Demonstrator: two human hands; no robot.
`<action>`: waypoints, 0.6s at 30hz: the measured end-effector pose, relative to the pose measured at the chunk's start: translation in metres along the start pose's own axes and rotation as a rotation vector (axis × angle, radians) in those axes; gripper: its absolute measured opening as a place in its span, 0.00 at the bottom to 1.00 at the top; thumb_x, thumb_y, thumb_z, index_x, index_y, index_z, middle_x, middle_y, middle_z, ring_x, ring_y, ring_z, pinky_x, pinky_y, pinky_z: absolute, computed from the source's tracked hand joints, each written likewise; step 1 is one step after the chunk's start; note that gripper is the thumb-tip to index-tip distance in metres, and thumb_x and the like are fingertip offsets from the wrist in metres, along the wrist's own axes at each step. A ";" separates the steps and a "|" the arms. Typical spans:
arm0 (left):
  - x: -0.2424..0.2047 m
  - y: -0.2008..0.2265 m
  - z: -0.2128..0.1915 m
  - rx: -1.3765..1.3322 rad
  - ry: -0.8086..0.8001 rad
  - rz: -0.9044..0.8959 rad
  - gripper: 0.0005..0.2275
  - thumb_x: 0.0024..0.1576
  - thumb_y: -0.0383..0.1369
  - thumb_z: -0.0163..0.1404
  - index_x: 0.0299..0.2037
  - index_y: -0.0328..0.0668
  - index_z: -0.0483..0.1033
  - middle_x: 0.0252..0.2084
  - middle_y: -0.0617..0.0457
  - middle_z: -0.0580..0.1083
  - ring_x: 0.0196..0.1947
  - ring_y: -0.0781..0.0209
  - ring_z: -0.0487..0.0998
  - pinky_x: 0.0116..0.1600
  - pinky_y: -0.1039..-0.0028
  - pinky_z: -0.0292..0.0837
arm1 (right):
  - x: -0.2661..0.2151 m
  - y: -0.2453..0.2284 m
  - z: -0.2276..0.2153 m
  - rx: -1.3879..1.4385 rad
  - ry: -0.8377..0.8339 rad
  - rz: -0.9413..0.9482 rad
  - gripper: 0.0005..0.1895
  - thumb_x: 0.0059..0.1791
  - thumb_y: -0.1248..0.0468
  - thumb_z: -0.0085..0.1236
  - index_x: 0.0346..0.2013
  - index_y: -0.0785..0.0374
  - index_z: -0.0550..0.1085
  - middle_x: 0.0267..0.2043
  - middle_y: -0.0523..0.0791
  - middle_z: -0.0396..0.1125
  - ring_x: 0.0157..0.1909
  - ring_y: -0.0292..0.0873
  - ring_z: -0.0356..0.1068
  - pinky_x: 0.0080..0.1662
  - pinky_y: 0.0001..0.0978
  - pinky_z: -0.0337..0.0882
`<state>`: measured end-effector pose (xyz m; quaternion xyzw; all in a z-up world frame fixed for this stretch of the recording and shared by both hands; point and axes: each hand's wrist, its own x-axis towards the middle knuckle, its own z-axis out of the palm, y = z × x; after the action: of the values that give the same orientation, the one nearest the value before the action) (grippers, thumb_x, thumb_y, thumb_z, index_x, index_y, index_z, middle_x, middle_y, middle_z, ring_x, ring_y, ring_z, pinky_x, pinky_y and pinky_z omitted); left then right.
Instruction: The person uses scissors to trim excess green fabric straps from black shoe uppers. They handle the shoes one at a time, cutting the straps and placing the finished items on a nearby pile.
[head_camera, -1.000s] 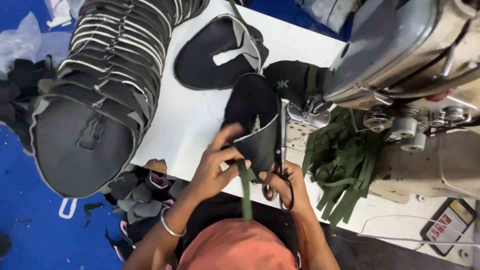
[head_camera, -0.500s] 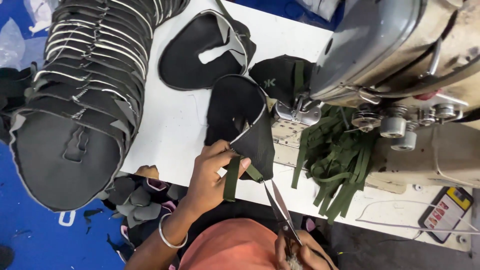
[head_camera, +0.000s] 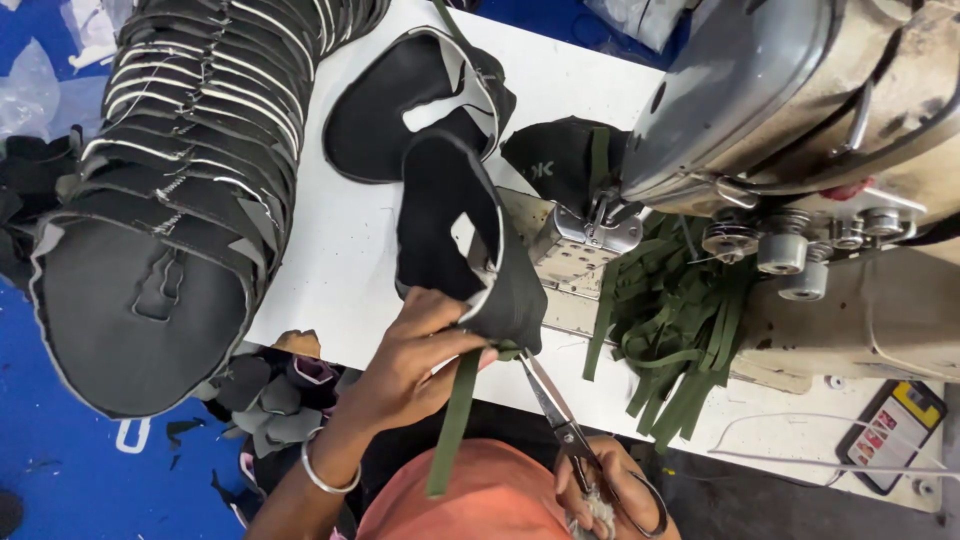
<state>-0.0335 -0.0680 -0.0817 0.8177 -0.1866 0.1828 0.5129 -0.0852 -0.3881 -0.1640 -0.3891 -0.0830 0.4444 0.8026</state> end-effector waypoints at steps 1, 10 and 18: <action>-0.001 -0.002 -0.004 0.020 -0.066 0.040 0.07 0.52 0.27 0.63 0.39 0.35 0.81 0.39 0.51 0.74 0.37 0.56 0.70 0.45 0.65 0.62 | 0.001 0.001 0.000 0.062 0.013 0.018 0.40 0.53 0.35 0.47 0.38 0.78 0.73 0.18 0.47 0.65 0.15 0.34 0.59 0.21 0.26 0.58; -0.002 -0.004 -0.016 -0.011 -0.101 -0.041 0.06 0.51 0.27 0.64 0.34 0.35 0.80 0.38 0.47 0.70 0.38 0.49 0.69 0.44 0.64 0.63 | 0.000 -0.005 0.030 -0.127 0.136 0.010 0.28 0.51 0.49 0.59 0.43 0.77 0.75 0.18 0.44 0.64 0.19 0.34 0.61 0.25 0.26 0.61; -0.012 0.010 0.000 0.345 -0.100 -0.279 0.08 0.51 0.35 0.60 0.37 0.44 0.83 0.45 0.44 0.74 0.37 0.50 0.77 0.41 0.67 0.69 | 0.008 -0.027 0.032 -0.740 0.215 -0.160 0.21 0.49 0.52 0.70 0.44 0.66 0.79 0.30 0.42 0.69 0.34 0.35 0.68 0.36 0.31 0.67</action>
<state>-0.0485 -0.0703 -0.0796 0.9193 -0.0628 0.0986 0.3758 -0.0776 -0.3725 -0.1250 -0.6887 -0.1832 0.2774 0.6443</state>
